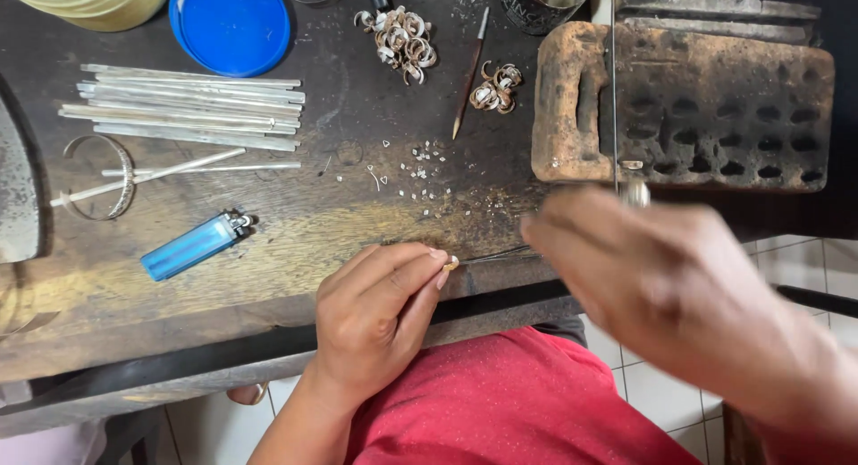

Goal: Solder and assemble small jewelry components using a torch and tweezers

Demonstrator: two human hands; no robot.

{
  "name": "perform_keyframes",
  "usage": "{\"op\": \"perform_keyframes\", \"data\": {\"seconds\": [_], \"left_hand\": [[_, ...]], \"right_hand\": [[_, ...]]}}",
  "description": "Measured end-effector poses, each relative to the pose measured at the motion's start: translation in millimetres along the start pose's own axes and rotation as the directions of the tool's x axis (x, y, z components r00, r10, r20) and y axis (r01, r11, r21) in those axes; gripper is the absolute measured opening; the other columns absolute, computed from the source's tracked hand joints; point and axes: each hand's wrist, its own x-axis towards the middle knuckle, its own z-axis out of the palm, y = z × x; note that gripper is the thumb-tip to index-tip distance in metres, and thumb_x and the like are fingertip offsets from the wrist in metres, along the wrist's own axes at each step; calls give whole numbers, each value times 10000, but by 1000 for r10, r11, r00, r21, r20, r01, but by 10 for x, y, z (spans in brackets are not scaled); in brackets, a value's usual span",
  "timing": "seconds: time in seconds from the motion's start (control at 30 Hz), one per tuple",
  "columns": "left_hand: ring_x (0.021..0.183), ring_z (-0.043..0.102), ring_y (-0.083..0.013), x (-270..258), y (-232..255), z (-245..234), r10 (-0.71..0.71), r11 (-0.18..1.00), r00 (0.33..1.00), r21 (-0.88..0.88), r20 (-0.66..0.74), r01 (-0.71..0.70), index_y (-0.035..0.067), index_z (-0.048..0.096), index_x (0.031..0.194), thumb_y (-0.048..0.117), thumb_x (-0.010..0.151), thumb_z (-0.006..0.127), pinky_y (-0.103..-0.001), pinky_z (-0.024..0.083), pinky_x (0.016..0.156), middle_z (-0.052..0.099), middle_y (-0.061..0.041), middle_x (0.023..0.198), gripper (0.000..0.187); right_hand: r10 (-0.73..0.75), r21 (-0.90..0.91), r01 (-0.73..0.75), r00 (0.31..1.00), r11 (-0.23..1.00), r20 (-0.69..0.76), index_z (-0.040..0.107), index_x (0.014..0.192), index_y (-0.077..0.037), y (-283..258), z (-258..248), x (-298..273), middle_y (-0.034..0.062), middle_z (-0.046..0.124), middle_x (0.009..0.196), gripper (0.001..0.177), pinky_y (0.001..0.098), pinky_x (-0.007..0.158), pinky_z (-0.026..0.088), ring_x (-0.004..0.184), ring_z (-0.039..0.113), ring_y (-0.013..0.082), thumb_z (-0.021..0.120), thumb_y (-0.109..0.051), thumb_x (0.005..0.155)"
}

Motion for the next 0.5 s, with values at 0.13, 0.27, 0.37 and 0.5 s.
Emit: {"op": "perform_keyframes", "data": {"seconds": [0.13, 0.27, 0.37, 0.5], "left_hand": [[628, 584, -217, 28, 10, 26, -2, 1000, 1000, 21, -6, 2, 13, 591, 860, 0, 805, 598, -290, 464, 594, 617, -110, 812, 57], [645, 602, -215, 21, 9, 47, -7, 1000, 1000, 25, -1, 7, 14, 592, 856, -10, 796, 608, -288, 479, 615, 622, -109, 816, 67], [653, 617, -215, 12, 18, 38, -27, 999, 1000, 33, -14, 28, 9, 597, 850, -8, 787, 615, -290, 493, 623, 625, -111, 807, 68], [671, 625, -201, 31, 65, 39, -74, 997, 997, 25, 10, 74, 18, 604, 841, 5, 788, 612, -276, 492, 632, 629, -100, 807, 56]], "right_hand": [[73, -6, -73, 992, 997, 103, 536, 1074, -59, -86, 359, -388, 89, 520, 1123, 276, 289, 450, 447, 576, 560, 199, 438, -55, 816], [85, -74, -82, 996, 994, 38, 549, 1048, -68, -70, 450, -431, 46, 546, 979, 272, 274, 413, 406, 457, 472, 164, 419, -27, 812], [39, 203, -17, 994, 979, -104, 534, 992, 91, -52, 412, -516, 159, 568, 958, 201, 303, 678, 492, 852, 568, 220, 500, -2, 817], [548, 695, -257, 804, 672, -232, 552, 883, 72, -140, 484, -648, 191, 563, 871, 134, 280, 616, 572, 681, 622, 230, 557, 19, 760]]}}
